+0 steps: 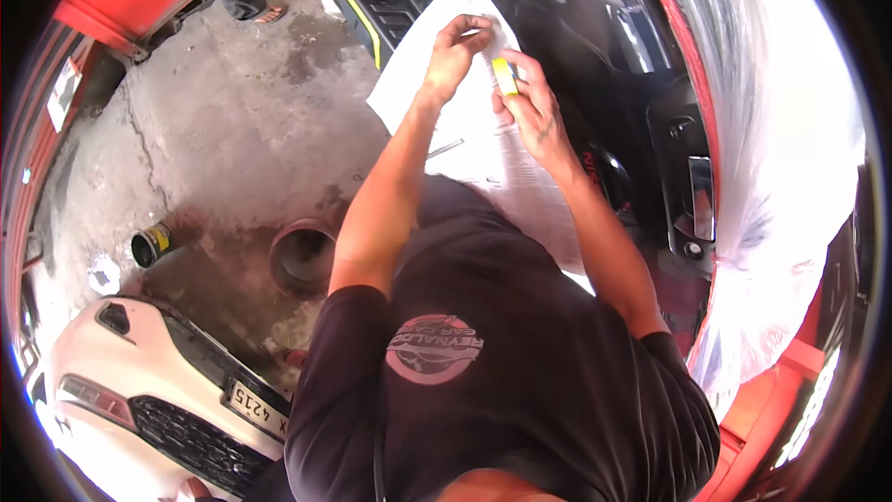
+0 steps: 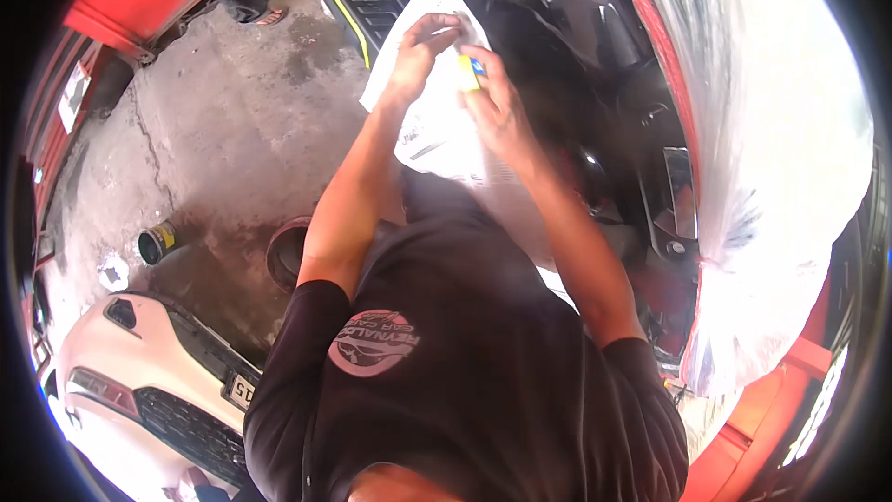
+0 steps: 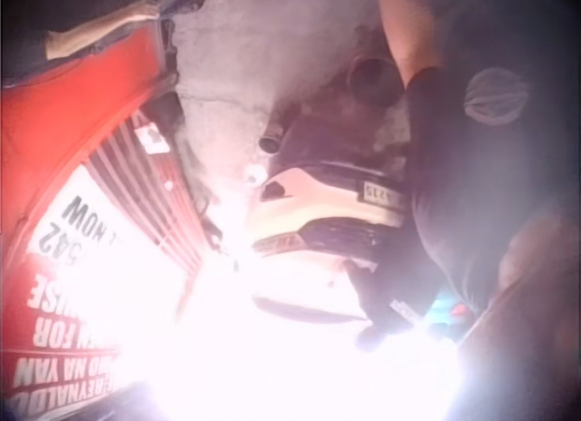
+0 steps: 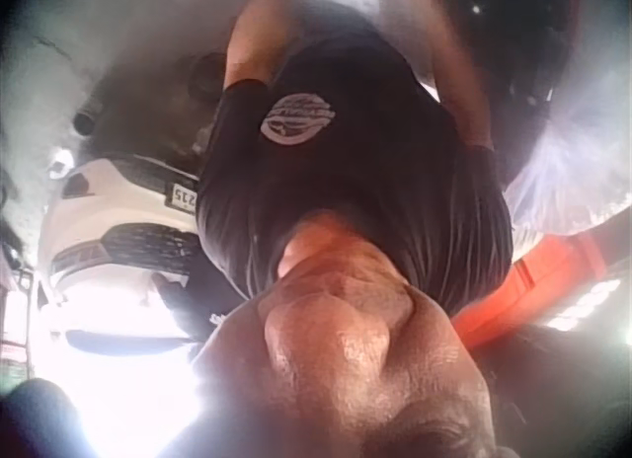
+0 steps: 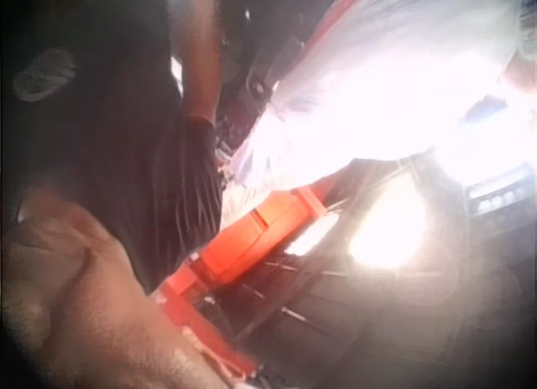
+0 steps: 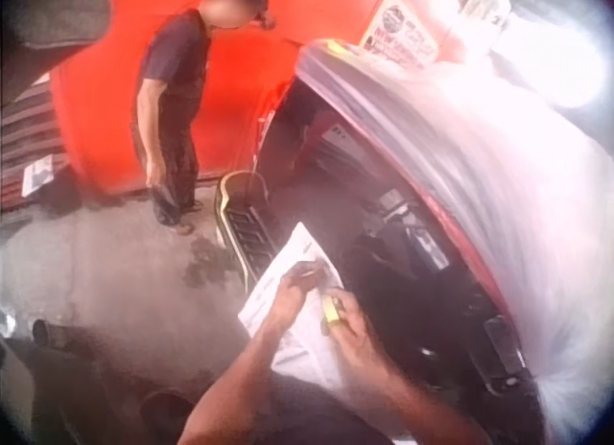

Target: The person covers parts of a car with newspaper and secures them using masking tape. They handle newspaper sheets and tape rolls to mask the vehicle's body panels and rear bumper area.

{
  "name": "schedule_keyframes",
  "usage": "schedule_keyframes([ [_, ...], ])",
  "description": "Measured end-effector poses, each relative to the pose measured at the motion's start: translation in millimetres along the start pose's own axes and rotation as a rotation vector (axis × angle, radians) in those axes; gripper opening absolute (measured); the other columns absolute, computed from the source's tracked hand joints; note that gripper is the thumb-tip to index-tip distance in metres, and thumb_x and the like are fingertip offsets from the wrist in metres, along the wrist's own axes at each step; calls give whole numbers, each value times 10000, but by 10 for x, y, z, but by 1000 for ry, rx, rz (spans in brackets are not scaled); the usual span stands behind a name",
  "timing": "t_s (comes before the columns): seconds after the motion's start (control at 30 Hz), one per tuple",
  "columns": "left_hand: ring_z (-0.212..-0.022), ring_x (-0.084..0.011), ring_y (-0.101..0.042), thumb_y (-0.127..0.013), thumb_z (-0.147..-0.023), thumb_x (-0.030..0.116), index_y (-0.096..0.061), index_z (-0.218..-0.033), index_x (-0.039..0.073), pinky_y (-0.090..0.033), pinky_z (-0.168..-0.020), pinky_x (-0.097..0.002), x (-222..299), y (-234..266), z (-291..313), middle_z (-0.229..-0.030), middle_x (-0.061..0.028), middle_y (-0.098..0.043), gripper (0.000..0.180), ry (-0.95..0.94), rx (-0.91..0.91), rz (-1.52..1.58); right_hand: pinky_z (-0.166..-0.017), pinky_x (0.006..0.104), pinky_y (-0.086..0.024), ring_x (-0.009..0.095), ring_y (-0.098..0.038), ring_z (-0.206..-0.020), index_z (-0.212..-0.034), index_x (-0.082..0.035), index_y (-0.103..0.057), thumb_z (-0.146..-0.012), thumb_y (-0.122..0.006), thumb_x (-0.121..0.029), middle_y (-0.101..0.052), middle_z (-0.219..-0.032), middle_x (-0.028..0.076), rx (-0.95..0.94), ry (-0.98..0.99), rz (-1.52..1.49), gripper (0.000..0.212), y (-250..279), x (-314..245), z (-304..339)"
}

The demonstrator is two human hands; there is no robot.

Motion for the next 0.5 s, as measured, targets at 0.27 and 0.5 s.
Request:
schedule_keyframes([
  [0.27, -1176, -197, -558, -612, -997, 205, -658, -1251, 51, -396, -1062, -338, 188, -169, 119, -1220, -86, -657, 300, -4, -219, 53, -657, 256, -465, 98, -545, -670, -1308, -19, -600, -887, -463, -80, -650, -796, 49, 13, 85, 91, 447, 257, -130, -257],
  [0.5, -1198, -202, -543, -604, -1005, 211, -622, -1318, 41, -391, -1070, -353, 399, -218, 314, -1268, -73, -636, 356, -84, -115, -31, -713, 249, -479, 100, -574, -738, -1175, 46, -685, -880, -475, -46, -685, -921, 73, 45, 110, 121, 373, 417, -253, -253],
])
Point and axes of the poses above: each hand's wrist, its own z-axis away from the middle knuckle, its own y-axis out of the back of the hand, x = y × z, the point moved 9 cm from there along -z, towards the middle knuckle
